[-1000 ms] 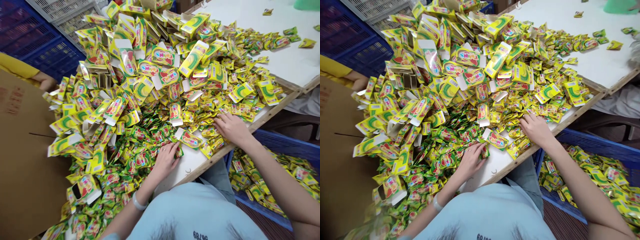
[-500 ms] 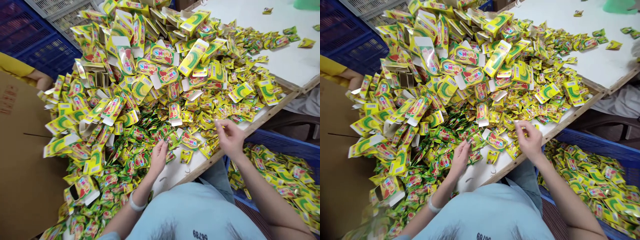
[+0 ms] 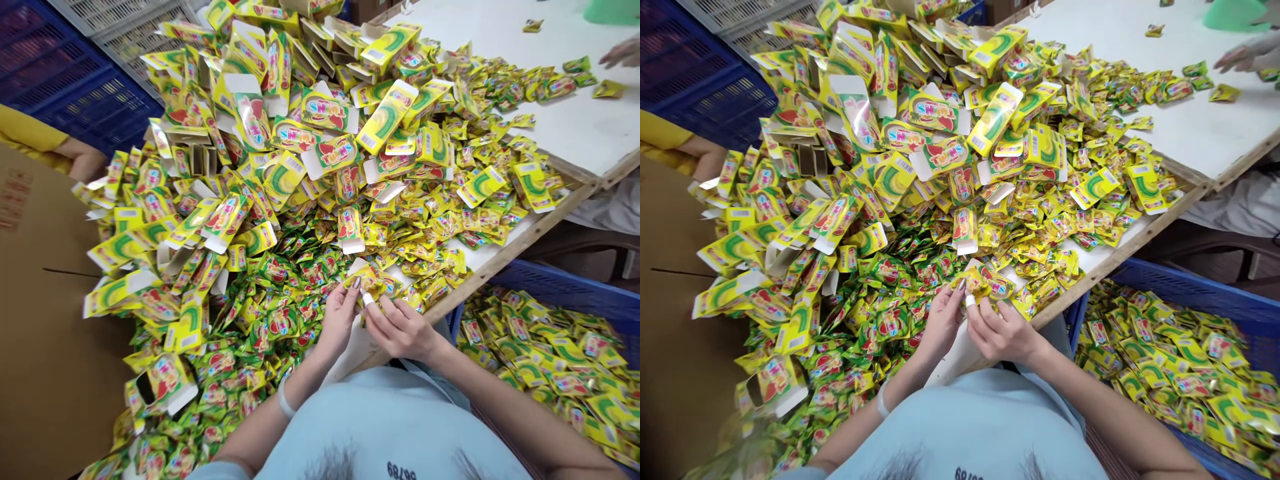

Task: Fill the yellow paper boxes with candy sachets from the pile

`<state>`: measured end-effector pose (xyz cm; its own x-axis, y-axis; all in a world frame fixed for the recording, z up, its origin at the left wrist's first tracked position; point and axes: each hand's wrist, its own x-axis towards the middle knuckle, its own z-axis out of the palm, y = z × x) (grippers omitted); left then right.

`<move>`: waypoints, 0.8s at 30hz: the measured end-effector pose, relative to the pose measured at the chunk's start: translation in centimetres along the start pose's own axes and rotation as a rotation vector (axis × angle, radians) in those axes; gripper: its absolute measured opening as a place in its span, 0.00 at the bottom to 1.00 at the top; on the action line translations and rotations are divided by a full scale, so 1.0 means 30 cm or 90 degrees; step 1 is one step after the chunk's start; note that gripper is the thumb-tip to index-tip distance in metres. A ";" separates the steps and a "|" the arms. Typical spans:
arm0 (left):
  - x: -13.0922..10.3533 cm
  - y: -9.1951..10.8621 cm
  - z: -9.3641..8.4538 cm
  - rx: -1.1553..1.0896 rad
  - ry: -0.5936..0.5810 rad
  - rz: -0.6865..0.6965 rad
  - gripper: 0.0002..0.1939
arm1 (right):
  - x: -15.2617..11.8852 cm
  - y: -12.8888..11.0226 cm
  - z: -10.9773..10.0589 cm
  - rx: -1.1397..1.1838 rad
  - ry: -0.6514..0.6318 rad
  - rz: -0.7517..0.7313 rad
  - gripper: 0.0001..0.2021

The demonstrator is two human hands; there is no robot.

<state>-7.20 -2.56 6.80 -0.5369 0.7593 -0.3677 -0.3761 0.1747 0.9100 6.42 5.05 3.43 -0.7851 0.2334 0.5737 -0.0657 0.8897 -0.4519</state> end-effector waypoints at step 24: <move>0.116 -0.021 -0.069 0.779 -0.027 0.384 0.09 | -0.109 0.089 -0.086 0.680 0.118 0.644 0.13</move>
<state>-10.41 -1.34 4.55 -0.3467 0.9290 0.1292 0.8213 0.2342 0.5202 10.39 7.67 2.12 -0.6903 0.6814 -0.2432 -0.0277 -0.3608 -0.9322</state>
